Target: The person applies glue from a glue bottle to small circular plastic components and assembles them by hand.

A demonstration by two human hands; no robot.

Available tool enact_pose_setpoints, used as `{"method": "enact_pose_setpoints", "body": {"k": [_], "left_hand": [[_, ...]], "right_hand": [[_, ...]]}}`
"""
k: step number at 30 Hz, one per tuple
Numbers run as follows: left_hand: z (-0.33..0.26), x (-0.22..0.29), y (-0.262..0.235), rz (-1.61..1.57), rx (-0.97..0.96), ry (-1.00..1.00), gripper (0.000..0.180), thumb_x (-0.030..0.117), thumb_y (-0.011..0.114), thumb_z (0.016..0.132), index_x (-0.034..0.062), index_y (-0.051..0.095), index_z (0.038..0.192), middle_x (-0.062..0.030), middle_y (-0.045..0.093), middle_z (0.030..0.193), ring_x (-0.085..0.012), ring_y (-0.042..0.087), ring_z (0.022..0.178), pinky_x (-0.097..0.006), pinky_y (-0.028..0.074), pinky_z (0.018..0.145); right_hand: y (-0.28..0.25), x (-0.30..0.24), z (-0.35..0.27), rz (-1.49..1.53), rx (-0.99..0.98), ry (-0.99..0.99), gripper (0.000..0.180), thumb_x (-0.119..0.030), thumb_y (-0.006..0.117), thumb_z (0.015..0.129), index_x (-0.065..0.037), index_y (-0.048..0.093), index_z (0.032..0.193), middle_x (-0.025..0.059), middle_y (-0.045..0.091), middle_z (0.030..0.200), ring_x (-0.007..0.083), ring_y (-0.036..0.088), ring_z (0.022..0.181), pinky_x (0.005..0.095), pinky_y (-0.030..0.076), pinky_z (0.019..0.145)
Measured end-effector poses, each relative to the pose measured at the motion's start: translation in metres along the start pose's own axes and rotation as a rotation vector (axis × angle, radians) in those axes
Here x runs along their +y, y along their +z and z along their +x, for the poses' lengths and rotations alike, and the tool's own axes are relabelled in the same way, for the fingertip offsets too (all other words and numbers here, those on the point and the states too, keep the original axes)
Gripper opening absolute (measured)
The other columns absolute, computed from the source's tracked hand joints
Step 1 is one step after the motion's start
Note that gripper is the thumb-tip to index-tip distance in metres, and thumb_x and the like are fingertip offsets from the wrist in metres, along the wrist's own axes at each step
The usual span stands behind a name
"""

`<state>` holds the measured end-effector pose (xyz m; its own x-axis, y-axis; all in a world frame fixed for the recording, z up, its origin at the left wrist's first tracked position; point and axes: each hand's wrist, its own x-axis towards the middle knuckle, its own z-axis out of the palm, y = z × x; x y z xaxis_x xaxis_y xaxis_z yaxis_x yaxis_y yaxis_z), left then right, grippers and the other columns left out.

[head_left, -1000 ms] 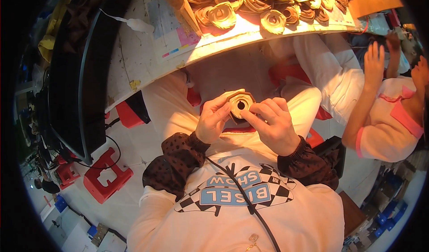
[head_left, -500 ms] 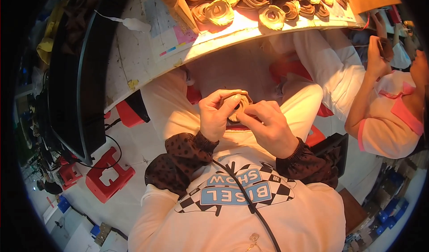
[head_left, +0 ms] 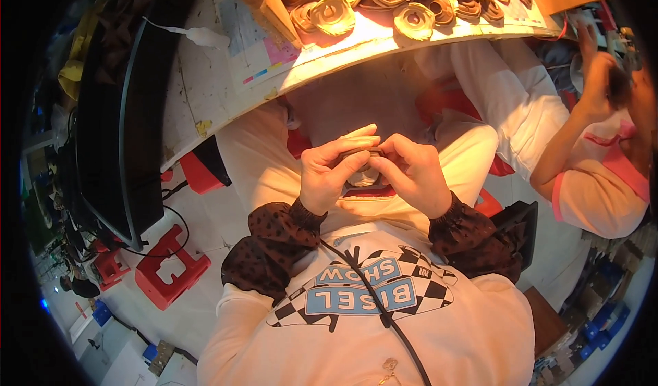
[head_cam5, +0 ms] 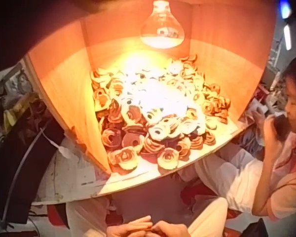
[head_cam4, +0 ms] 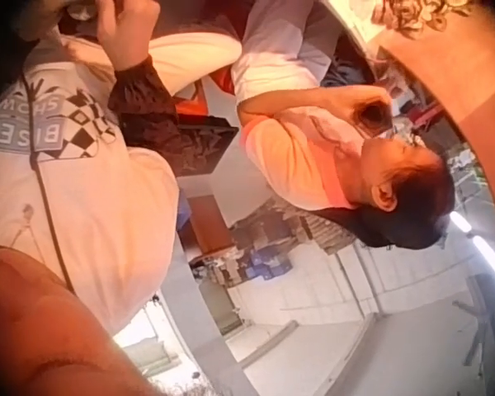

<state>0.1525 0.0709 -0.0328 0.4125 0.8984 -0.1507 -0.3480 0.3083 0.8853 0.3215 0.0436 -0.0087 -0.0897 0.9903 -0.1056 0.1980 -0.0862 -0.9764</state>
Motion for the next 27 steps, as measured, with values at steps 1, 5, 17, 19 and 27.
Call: {"method": "enact_pose_setpoints", "body": {"k": [1,5,17,19,27], "left_hand": [[0.0,-0.001,0.0,0.026,0.006,0.021,0.022,-0.002,0.058,0.087,-0.0038,0.065,0.108,-0.0162,0.063,0.115,-0.016,0.061,0.101,-0.028,0.05,0.088],[-0.001,-0.01,-0.003,0.196,0.091,0.091,0.02,-0.002,0.058,0.088,-0.0039,0.065,0.107,-0.015,0.063,0.115,-0.0147,0.062,0.097,-0.027,0.05,0.086],[0.007,-0.014,-0.011,0.108,0.254,0.041,0.019,0.003,0.058,0.09,-0.0028,0.065,0.107,-0.009,0.068,0.099,-0.0102,0.063,0.085,-0.023,0.051,0.078],[0.006,-0.017,-0.014,0.055,0.242,0.016,0.018,0.004,0.058,0.09,-0.0028,0.065,0.105,-0.0081,0.068,0.093,-0.0089,0.062,0.08,-0.022,0.051,0.073],[0.006,-0.022,-0.015,0.06,0.262,-0.018,0.017,0.002,0.056,0.091,-0.0039,0.065,0.103,-0.0092,0.068,0.095,-0.0098,0.062,0.081,-0.023,0.05,0.074]], "right_hand": [[0.001,0.002,0.001,-0.035,-0.002,0.01,0.016,-0.009,0.066,0.083,0.002,0.055,0.082,0.013,0.061,0.067,0.0181,0.061,0.055,0.0278,0.046,0.051],[0.013,0.012,0.006,-0.096,0.046,0.041,0.019,-0.01,0.066,0.082,0.001,0.052,0.076,0.0136,0.059,0.064,0.0198,0.056,0.05,0.0286,0.042,0.048],[0.04,0.021,0.0,0.431,-0.073,0.344,0.033,-0.011,0.058,0.092,-0.003,0.042,0.119,0.0019,0.059,0.084,0.0046,0.055,0.064,0.0194,0.048,0.054],[0.043,0.022,-0.001,0.485,-0.022,0.428,0.03,-0.013,0.057,0.093,-0.003,0.043,0.118,0.0029,0.059,0.081,0.0055,0.055,0.062,0.0195,0.047,0.053],[0.052,0.029,0.0,0.345,0.052,0.369,0.02,-0.008,0.057,0.092,-0.002,0.047,0.109,0.0018,0.058,0.074,0.0056,0.054,0.058,0.0193,0.044,0.05]]}}
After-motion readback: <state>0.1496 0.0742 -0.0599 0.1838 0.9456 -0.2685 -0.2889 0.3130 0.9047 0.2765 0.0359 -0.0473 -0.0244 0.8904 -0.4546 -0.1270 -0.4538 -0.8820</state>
